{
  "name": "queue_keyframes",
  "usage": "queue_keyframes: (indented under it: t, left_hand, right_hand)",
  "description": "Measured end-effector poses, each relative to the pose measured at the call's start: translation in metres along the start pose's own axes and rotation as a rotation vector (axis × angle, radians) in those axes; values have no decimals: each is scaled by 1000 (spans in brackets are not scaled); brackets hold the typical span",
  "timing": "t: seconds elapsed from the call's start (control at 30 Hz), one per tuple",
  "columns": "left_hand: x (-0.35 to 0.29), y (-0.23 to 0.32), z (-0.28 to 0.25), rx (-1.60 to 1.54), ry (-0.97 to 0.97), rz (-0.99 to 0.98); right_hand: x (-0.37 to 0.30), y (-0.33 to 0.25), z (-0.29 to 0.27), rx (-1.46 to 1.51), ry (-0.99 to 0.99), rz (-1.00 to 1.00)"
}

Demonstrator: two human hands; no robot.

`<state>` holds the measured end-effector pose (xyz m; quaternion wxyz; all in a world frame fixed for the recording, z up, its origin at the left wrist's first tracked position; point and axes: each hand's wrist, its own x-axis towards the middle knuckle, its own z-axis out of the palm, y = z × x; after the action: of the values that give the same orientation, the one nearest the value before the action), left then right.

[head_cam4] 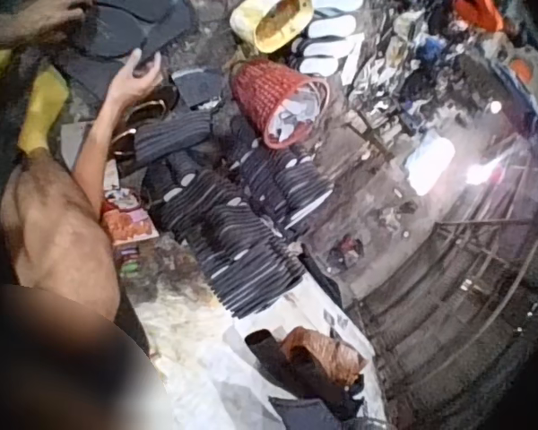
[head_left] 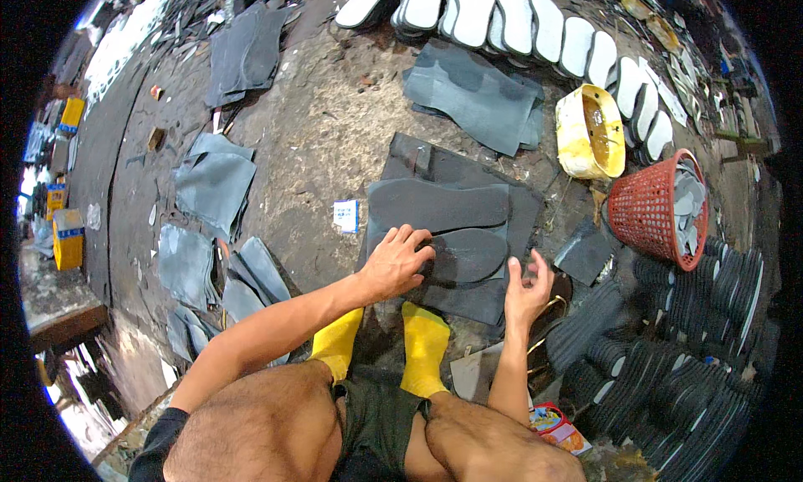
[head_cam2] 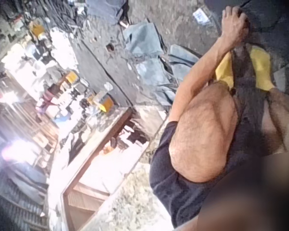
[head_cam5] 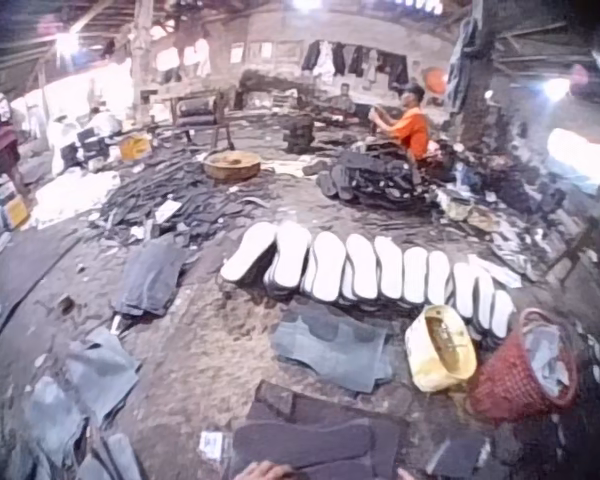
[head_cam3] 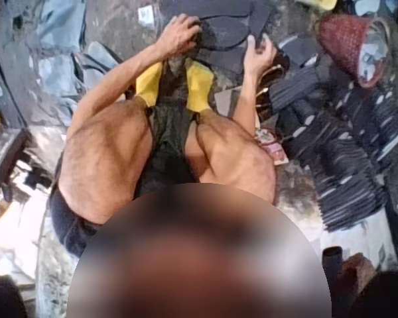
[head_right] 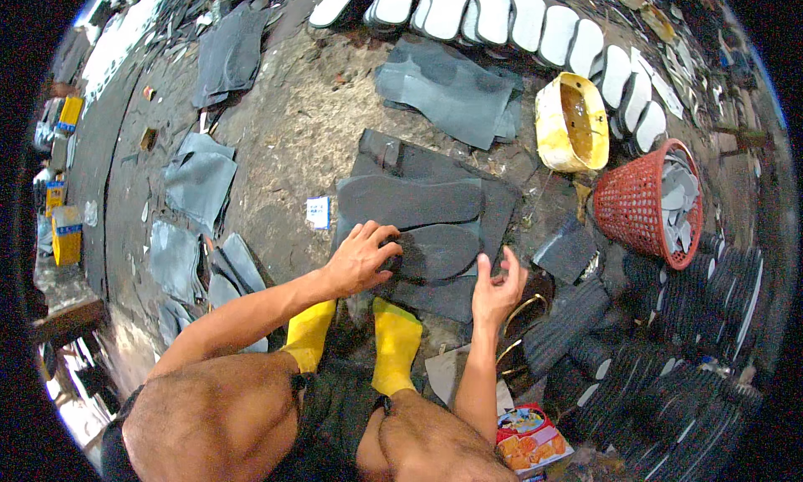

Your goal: The person sits on the floor and repeatedly picks up a white slipper sole and a black rubber sheet, aligns the sheet over the sole, and places the assembled unit into a row. The person handles the items one at a time and continues the cycle throughout the clip.

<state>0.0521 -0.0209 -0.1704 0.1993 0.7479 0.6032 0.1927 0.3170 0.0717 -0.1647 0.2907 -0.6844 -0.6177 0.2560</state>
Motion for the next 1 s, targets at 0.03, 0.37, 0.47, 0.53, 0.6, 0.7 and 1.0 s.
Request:
queue_keyframes:
  t: [0.03,0.37,0.47,0.53,0.6,0.7,1.0]
  left_hand:
    - [3,5,-2,1,-3,-34]
    - [44,-1,-87,-1257,-436,-461]
    - [41,-2,-109,-2246,-477,-575]
    - [36,5,-122,-2385,-351,-650]
    - [29,15,-140,-2328,-345,-633]
    - [28,39,-152,-1305,-45,-315]
    - [21,58,-161,-1842,-11,-510]
  right_hand:
    - [-5,6,-3,64,1,80]
    - [-54,-12,-10,867,-229,245]
    - [-41,-68,-24,1366,-628,245]
    - [-28,-104,-45,1277,-537,328]
    - [-10,-133,-62,1188,-439,199]
    - [10,-164,-82,1020,-378,58]
    - [22,-185,-96,1077,-395,48]
